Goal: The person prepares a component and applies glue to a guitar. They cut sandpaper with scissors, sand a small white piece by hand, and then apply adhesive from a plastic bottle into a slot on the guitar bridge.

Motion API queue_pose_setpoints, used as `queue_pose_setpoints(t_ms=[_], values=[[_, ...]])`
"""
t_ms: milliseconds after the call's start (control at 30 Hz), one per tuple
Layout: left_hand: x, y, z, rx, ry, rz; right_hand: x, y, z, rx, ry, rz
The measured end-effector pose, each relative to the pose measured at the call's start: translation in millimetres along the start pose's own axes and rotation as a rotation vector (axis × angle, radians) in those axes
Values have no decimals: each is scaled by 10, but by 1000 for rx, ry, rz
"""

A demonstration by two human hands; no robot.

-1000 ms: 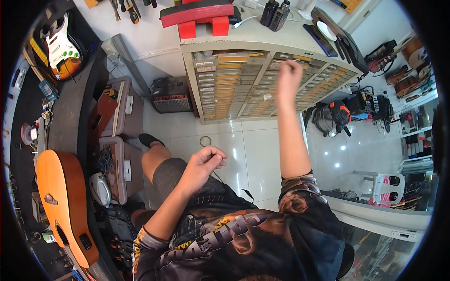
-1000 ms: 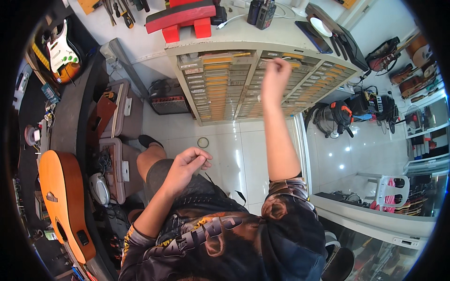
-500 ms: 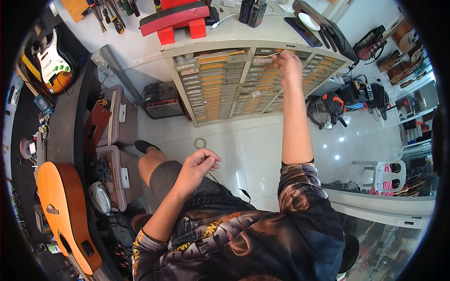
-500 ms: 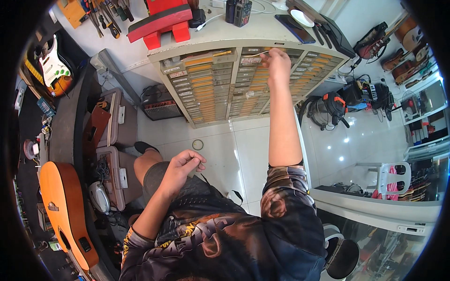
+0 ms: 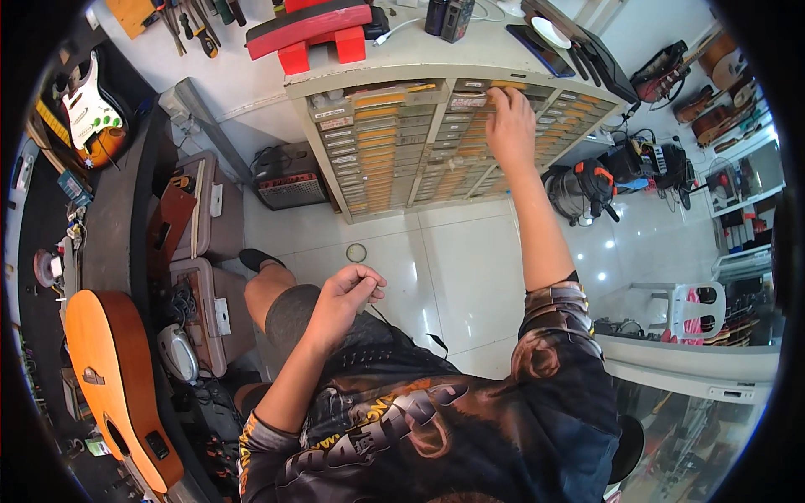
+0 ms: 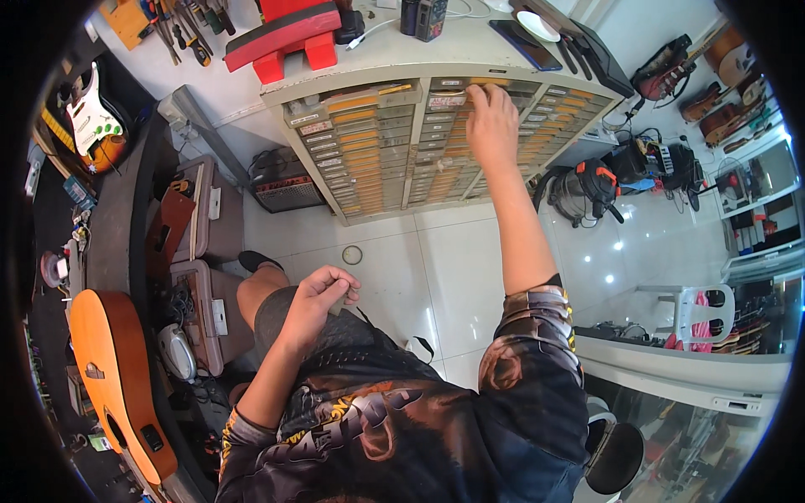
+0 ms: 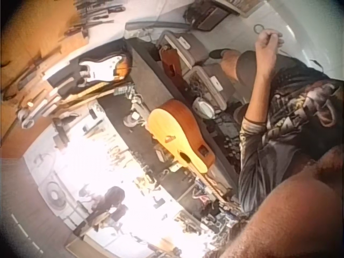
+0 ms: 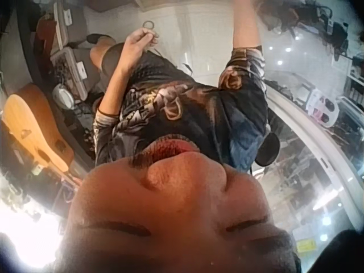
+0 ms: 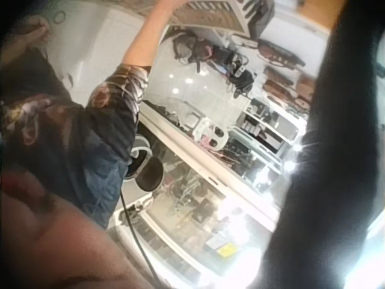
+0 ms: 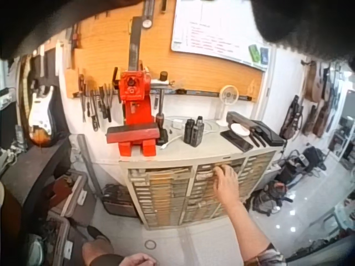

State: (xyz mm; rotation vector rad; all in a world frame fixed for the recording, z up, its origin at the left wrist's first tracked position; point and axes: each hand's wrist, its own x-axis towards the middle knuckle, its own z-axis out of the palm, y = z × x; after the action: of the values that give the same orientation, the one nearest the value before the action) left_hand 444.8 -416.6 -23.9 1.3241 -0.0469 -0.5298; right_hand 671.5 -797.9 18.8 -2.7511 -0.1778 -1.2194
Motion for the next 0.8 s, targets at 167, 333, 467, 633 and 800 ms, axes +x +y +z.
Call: queue_pose_setpoints(t_ms=[167,333,467,633,800], values=[[10,1,63,26,-38,-8,20,153,94,-80,-9,-58],[-35,-21,8,24,-48,17,142,300,-66,-73,-18,-169],[-41,20,11,39,-16,35,29,322,-357,29,-139,-231],[-55,-14,8,4,-18,8,-423,120,-1016,66,-215,-192],[18,-36,82,17,-49,-21,-794,9,-1434,71,-236,-114]])
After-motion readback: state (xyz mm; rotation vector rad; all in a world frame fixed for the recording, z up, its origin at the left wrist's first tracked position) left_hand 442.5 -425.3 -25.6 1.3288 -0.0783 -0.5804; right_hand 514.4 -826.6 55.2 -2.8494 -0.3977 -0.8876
